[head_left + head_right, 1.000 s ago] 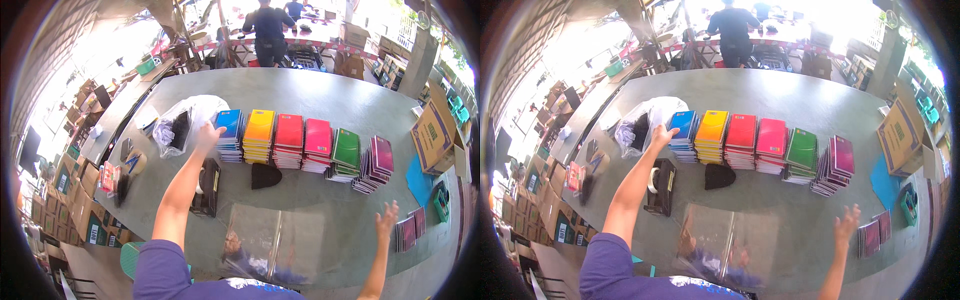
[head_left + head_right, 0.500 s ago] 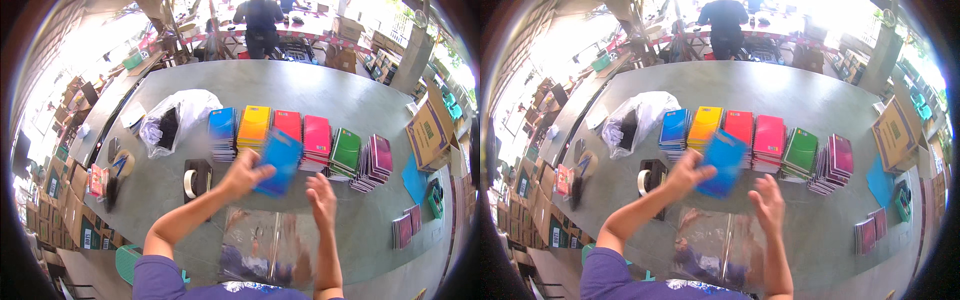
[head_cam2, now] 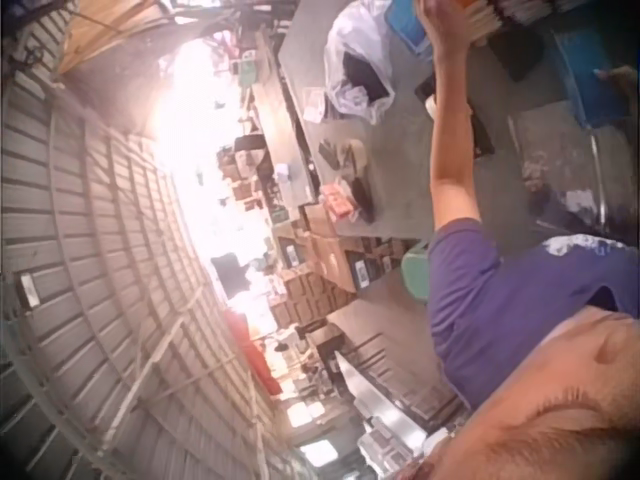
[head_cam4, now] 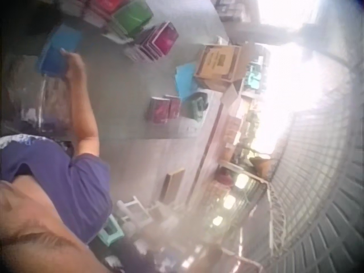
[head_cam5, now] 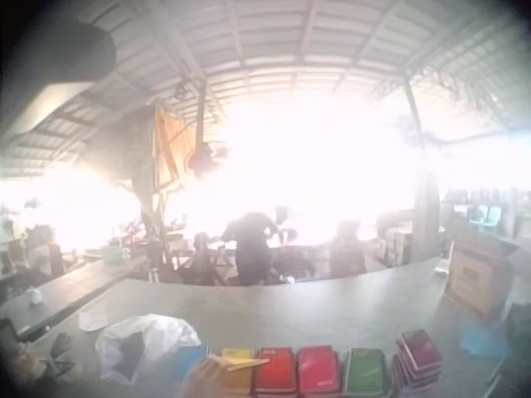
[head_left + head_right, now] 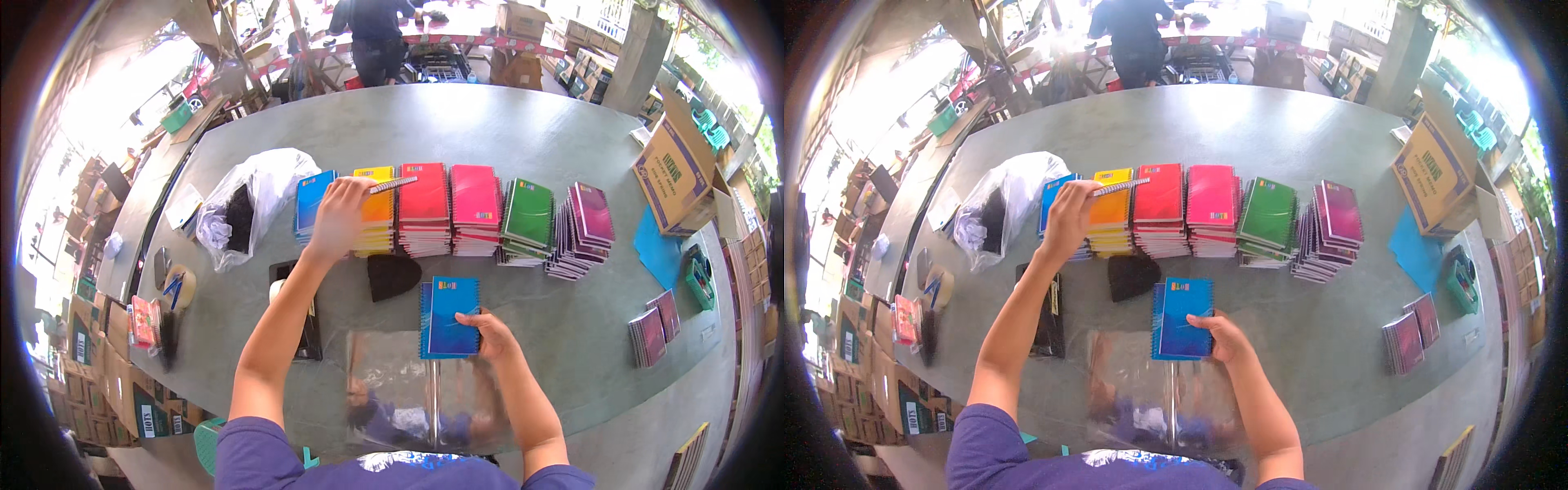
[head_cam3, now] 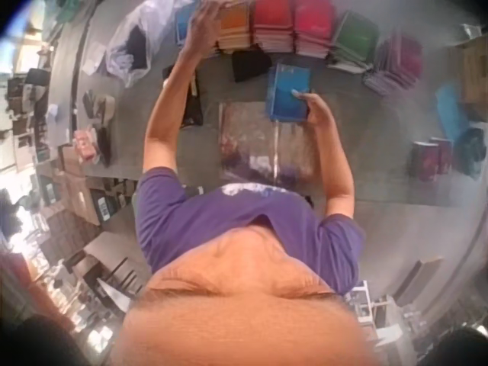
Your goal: The person gathers notebooks of different colors, stacks them together, and places them into a plastic bag before sealing it with tape.
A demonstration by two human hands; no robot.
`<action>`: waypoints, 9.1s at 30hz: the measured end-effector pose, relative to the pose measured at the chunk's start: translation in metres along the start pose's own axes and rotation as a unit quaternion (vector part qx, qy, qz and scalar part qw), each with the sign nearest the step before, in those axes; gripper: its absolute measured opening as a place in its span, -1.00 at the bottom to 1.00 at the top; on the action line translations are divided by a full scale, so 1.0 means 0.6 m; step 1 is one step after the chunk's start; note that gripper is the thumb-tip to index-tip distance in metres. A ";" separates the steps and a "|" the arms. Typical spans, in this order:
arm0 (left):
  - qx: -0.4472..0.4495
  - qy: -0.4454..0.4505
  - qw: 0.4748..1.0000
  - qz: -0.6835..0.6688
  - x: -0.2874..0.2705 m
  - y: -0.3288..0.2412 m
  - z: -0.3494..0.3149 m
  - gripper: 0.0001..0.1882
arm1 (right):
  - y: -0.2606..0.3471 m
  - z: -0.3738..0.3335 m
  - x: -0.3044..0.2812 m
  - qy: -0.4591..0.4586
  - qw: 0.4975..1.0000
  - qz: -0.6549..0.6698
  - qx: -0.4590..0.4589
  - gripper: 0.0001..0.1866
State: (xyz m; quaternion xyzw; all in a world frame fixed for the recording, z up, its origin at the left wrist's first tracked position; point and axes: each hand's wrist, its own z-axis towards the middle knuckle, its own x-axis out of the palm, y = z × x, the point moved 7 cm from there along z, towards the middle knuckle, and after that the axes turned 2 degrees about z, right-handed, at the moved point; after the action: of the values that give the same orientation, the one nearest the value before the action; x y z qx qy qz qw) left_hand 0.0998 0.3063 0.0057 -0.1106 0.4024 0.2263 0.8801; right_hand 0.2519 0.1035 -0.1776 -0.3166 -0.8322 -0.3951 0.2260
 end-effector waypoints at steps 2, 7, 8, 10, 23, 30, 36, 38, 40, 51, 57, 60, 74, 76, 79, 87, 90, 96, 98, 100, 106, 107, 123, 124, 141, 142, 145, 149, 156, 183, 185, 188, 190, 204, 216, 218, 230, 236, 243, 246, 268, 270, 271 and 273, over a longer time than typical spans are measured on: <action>-0.035 0.094 0.994 -0.043 0.042 -0.001 -0.027 -0.84 | -0.014 0.007 -0.004 -0.012 1.000 -0.004 0.018 -0.45; -0.093 0.008 0.978 -0.188 -0.009 -0.017 -0.029 -0.87 | -0.032 0.006 -0.012 0.017 1.000 0.012 0.001 -0.40; -0.183 -0.018 0.932 -0.311 -0.050 -0.020 -0.010 -0.88 | -0.033 0.005 -0.018 0.014 0.999 0.031 0.022 -0.36; -0.169 0.037 0.787 -0.592 -0.069 -0.066 0.011 -0.85 | -0.020 -0.007 -0.001 0.049 0.993 0.099 0.043 -0.32; 0.007 0.033 0.999 -0.036 0.100 -0.096 0.016 -0.64 | -0.009 -0.058 -0.008 0.036 0.998 0.022 -0.038 -0.43; 0.189 0.100 0.967 -0.140 0.028 -0.333 -0.066 -0.71 | -0.004 -0.066 -0.046 0.114 0.962 0.239 -0.065 -0.47; -0.024 -0.022 0.994 0.104 0.100 -0.088 0.007 -0.65 | -0.012 -0.056 -0.037 0.044 0.995 0.058 -0.069 -0.52; 0.038 0.025 0.999 0.004 0.110 -0.085 0.010 -0.74 | -0.007 -0.060 -0.043 0.058 0.993 0.074 -0.074 -0.52; 0.007 -0.049 0.999 -0.021 0.078 -0.112 0.011 -0.78 | -0.003 -0.057 -0.046 0.057 0.990 0.112 -0.066 -0.53; 0.154 0.018 0.986 0.060 0.064 -0.273 0.043 -0.66 | -0.023 -0.062 -0.059 0.005 0.997 0.062 -0.054 -0.52; 0.189 0.092 0.977 0.020 0.125 -0.230 0.068 -0.74 | -0.002 -0.097 -0.072 0.001 0.989 0.042 -0.141 -0.41; 0.114 0.192 0.972 -0.080 0.096 -0.371 0.033 -0.69 | -0.018 -0.116 -0.116 0.081 0.958 0.214 -0.175 -0.27; 0.133 0.164 0.974 -0.078 0.210 -0.395 0.167 -0.68 | -0.019 -0.164 -0.156 0.038 0.982 0.022 -0.181 -0.33; 0.143 -0.016 0.977 -0.157 0.138 -0.403 0.171 -0.74 | -0.015 -0.168 -0.164 0.021 0.982 0.035 -0.182 -0.33; 0.136 0.147 0.842 -0.501 0.090 -0.413 0.142 -0.73 | 0.008 -0.178 -0.161 0.042 0.956 0.171 -0.234 -0.22; 0.091 0.163 0.977 -0.102 0.227 -0.350 0.112 -0.55 | -0.025 -0.178 -0.160 0.054 0.980 0.137 -0.132 -0.47; 0.079 0.121 0.986 -0.084 0.252 -0.325 0.126 -0.54 | -0.049 -0.158 -0.184 -0.021 0.963 0.245 -0.112 -0.61; 0.036 -0.009 0.962 -0.272 0.162 -0.315 0.160 -0.83 | -0.028 -0.151 -0.188 -0.048 0.960 0.238 -0.143 -0.60; -0.005 0.128 0.868 -0.480 0.138 -0.351 0.166 -0.81 | -0.015 -0.158 -0.195 -0.057 0.963 0.212 -0.155 -0.58; 0.113 0.280 0.770 -0.562 0.116 -0.410 0.122 -0.73 | -0.003 -0.174 -0.148 -0.009 0.944 0.306 -0.122 -0.46; 0.163 0.173 0.970 -0.058 0.207 -0.332 0.070 -0.57 | -0.053 -0.173 -0.166 0.067 0.975 0.180 -0.110 -0.54; 0.011 0.132 0.989 -0.072 0.197 -0.281 0.103 -0.45 | -0.061 -0.175 -0.160 0.077 0.973 0.199 -0.093 -0.55; 0.295 0.322 0.785 -0.439 0.158 -0.483 0.065 -0.73 | -0.026 -0.211 -0.204 0.123 0.948 0.220 -0.196 -0.48; 0.288 0.330 0.775 -0.455 0.179 -0.500 0.087 -0.72 | -0.033 -0.219 -0.202 0.083 0.955 0.233 -0.165 -0.49; 0.436 0.337 0.763 -0.336 0.031 -0.608 -0.145 -0.33 | -0.042 -0.280 -0.212 0.010 0.959 0.215 -0.184 -0.47; 0.426 0.333 0.772 -0.333 0.018 -0.581 -0.152 -0.33 | -0.047 -0.273 -0.184 0.075 0.960 0.236 -0.129 -0.48; 0.373 0.187 0.895 -0.158 -0.006 -0.502 -0.170 -0.13 | -0.073 -0.265 -0.113 0.084 0.967 0.239 -0.025 -0.49; 0.172 0.112 0.911 -0.357 -0.029 -0.431 -0.245 -0.24 | -0.072 -0.200 -0.036 -0.014 0.993 -0.091 -0.069 -0.26; -0.297 0.122 0.828 -0.460 0.014 -0.317 -0.425 0.00 | -0.146 -0.176 0.060 0.219 0.894 -0.312 -0.236 0.19; -0.213 0.034 0.848 -0.484 0.058 -0.356 -0.449 -0.09 | -0.191 -0.148 -0.002 0.032 0.795 -0.371 -0.478 -0.10; -0.186 0.044 0.875 -0.445 0.057 -0.360 -0.443 -0.08 | -0.199 -0.132 -0.027 0.026 0.808 -0.363 -0.464 -0.16; -0.265 0.077 0.840 -0.467 0.056 -0.345 -0.438 -0.05 | -0.184 -0.131 -0.004 -0.016 0.821 -0.468 -0.327 -0.16; -0.404 0.281 0.749 -0.445 0.011 -0.338 -0.362 0.06 | -0.145 -0.152 0.006 -0.066 0.846 -0.457 -0.267 -0.28; -0.484 0.392 0.641 -0.449 0.075 -0.343 -0.406 0.02 | -0.134 -0.139 -0.020 -0.133 0.740 -0.658 -0.040 -0.15; -0.608 0.284 0.595 -0.442 0.030 -0.323 -0.459 -0.38 | -0.131 -0.149 -0.009 -0.151 0.720 -0.673 -0.077 -0.29; -0.560 0.308 0.669 -0.380 -0.007 -0.312 -0.465 -0.56 | -0.113 -0.165 -0.042 -0.173 0.722 -0.653 -0.150 -0.42; -0.120 0.155 0.930 -0.310 -0.022 -0.537 -0.425 -0.85 | -0.086 -0.216 -0.096 -0.204 0.433 -0.748 -0.461 -0.79; -0.170 0.186 0.942 -0.224 0.065 -0.583 -0.407 -0.82 | 0.001 -0.280 -0.097 -0.278 0.513 -0.648 -0.490 -0.81; -0.166 0.125 0.950 -0.234 0.056 -0.574 -0.415 -0.84 | -0.015 -0.320 -0.214 -0.231 0.840 -0.388 -0.301 -0.61; -0.153 0.122 0.944 -0.265 0.031 -0.571 -0.414 -0.87 | -0.087 -0.306 -0.201 -0.162 0.941 -0.292 -0.053 -0.42; -0.314 0.086 0.925 -0.198 0.038 -0.296 -0.296 -0.61 | -0.056 -0.213 0.066 -0.059 0.660 -0.733 -0.157 -0.77; -0.287 0.046 0.939 -0.182 -0.002 -0.293 -0.296 -0.68 | -0.033 -0.229 0.020 -0.100 0.690 -0.702 -0.147 -0.78; -0.292 0.050 0.937 -0.186 -0.019 -0.291 -0.301 -0.68 | -0.027 -0.237 -0.012 -0.121 0.717 -0.676 -0.123 -0.79; -0.378 0.054 0.892 -0.244 -0.046 -0.277 -0.331 -0.77 | -0.040 -0.251 -0.080 -0.154 0.765 -0.621 -0.079 -0.79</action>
State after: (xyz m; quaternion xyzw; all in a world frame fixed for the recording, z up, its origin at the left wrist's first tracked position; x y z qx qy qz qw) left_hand 0.0341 0.0781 -0.1006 -0.5414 0.2935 0.1326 0.7766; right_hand 0.2871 -0.0454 -0.1320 0.1955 -0.8367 -0.4592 -0.2257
